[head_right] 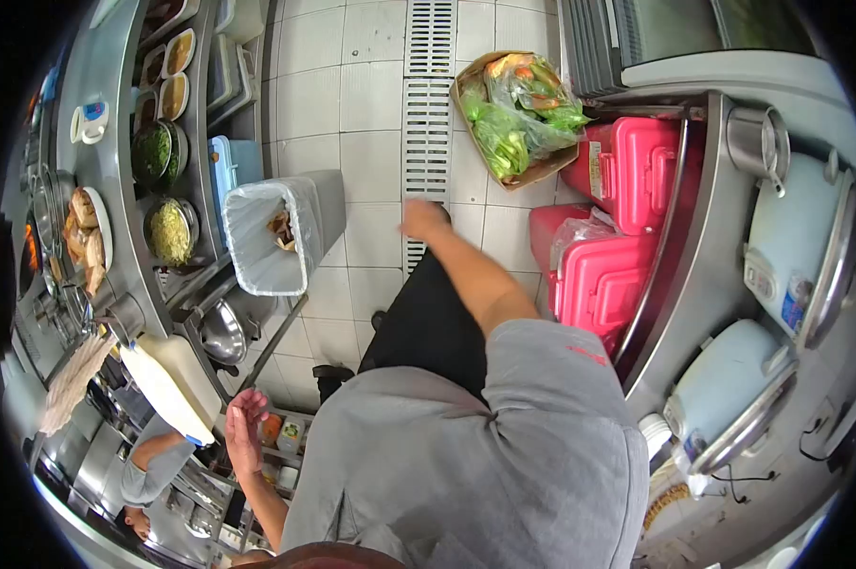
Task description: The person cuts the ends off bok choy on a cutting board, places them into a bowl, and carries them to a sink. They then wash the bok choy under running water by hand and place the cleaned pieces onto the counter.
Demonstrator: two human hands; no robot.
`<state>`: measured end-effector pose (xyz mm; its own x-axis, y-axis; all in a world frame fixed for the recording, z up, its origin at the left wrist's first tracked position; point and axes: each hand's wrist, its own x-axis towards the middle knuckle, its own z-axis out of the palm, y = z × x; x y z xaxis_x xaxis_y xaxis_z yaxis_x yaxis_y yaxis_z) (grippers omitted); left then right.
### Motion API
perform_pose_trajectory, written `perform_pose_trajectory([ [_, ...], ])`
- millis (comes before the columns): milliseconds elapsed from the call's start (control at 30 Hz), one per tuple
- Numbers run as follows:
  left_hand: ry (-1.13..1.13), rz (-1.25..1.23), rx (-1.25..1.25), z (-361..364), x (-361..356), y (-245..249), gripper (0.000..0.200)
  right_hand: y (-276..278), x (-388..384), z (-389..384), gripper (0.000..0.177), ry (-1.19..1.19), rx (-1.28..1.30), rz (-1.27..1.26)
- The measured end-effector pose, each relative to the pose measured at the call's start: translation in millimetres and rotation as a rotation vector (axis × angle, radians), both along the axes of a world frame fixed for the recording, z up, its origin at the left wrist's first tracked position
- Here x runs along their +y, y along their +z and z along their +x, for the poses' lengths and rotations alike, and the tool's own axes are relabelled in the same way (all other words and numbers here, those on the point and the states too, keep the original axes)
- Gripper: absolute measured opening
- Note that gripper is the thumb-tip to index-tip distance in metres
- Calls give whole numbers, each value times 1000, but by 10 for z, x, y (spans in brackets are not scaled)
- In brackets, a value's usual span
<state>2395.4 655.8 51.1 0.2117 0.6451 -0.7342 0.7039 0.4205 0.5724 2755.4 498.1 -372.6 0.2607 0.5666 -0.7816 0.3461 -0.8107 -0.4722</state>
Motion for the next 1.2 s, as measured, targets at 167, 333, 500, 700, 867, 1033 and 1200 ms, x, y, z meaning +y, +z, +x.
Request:
perform_pose_trajectory([
  [167,129,39,-61,-252,-137,237,56,796,367,-1048,65,316,185,193],
  [333,167,139,8,-765,-373,445,43,893,541,-1159,68,497,105,441],
  [500,423,336,-76,-1613,-776,412,46,1317,1291,-933,81,862,-44,309],
  [700,798,455,-218,-2589,-1558,162,49,2193,1963,-2084,77,1096,-77,365],
  [867,1008,599,-81,-3302,-2134,162,50,2404,2257,-3583,77,1267,67,464],
  [1033,1226,658,62,-3813,-2578,215,43,2466,2240,-4879,76,1565,130,595],
  [1200,1418,692,136,-3998,-2629,288,41,2698,2315,-5923,73,1735,315,580],
])
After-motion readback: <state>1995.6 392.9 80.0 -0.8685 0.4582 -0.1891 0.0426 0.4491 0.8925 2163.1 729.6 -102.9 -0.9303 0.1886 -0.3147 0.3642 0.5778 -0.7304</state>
